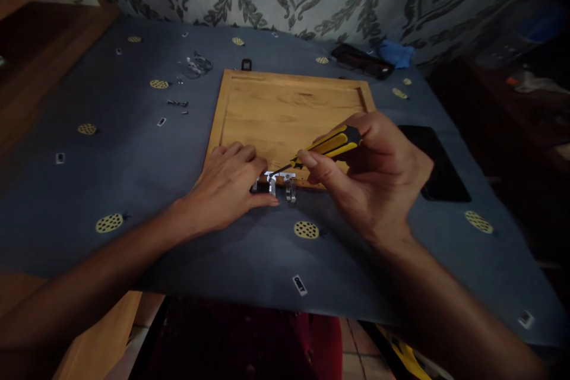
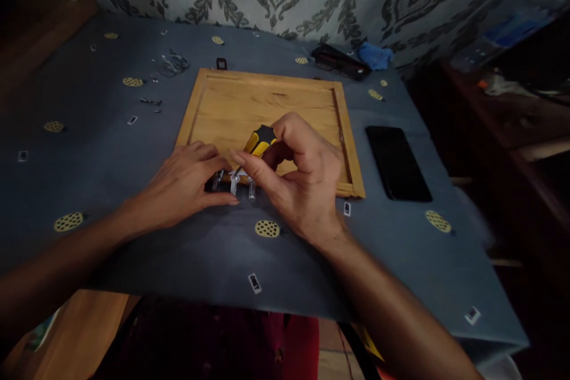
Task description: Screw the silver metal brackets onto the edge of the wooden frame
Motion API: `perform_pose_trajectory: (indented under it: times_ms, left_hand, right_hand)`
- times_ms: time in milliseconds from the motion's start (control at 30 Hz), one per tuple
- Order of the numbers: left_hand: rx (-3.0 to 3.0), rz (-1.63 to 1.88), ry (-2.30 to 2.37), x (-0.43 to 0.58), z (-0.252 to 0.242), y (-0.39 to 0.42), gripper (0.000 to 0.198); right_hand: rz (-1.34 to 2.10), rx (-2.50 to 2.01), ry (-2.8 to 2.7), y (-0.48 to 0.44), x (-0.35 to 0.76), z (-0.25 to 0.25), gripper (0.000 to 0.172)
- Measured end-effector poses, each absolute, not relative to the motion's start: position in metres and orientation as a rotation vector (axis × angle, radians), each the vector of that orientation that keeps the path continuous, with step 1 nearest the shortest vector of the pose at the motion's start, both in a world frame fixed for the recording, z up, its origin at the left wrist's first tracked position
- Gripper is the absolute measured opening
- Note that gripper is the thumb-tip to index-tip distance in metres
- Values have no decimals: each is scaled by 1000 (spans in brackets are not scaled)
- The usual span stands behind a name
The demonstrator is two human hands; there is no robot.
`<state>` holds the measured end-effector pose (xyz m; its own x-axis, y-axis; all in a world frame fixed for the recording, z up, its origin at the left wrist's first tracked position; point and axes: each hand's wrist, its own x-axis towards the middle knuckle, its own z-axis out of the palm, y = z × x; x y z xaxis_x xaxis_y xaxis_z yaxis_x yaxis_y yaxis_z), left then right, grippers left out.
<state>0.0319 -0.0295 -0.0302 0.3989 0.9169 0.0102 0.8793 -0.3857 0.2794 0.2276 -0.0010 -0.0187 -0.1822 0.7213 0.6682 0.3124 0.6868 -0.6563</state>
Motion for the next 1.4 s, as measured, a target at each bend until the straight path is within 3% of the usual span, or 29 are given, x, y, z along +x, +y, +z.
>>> perform_pose_trajectory:
  times_ms: [233, 467, 833, 1200, 1400]
  left_hand:
    - [2453, 261, 1577, 32, -32, -30, 47]
    - [2434, 277, 1571, 30, -32, -29, 49]
    - [2478, 335, 1557, 29, -37, -29, 47]
    - [2454, 271, 1570, 30, -31, -29, 47]
    - [2456, 262, 1570, 31, -31, -29, 48]
  right_hand:
    - [475, -856, -1745, -2, 226, -21, 40]
    - [358, -729, -1598, -1, 230, -17, 14]
    - [466, -909, -1673, -4, 235, -24, 27]
    - [511, -848, -1696, -2, 233, -26, 27]
    - [465, -827, -1746, 0, 231, -25, 37]
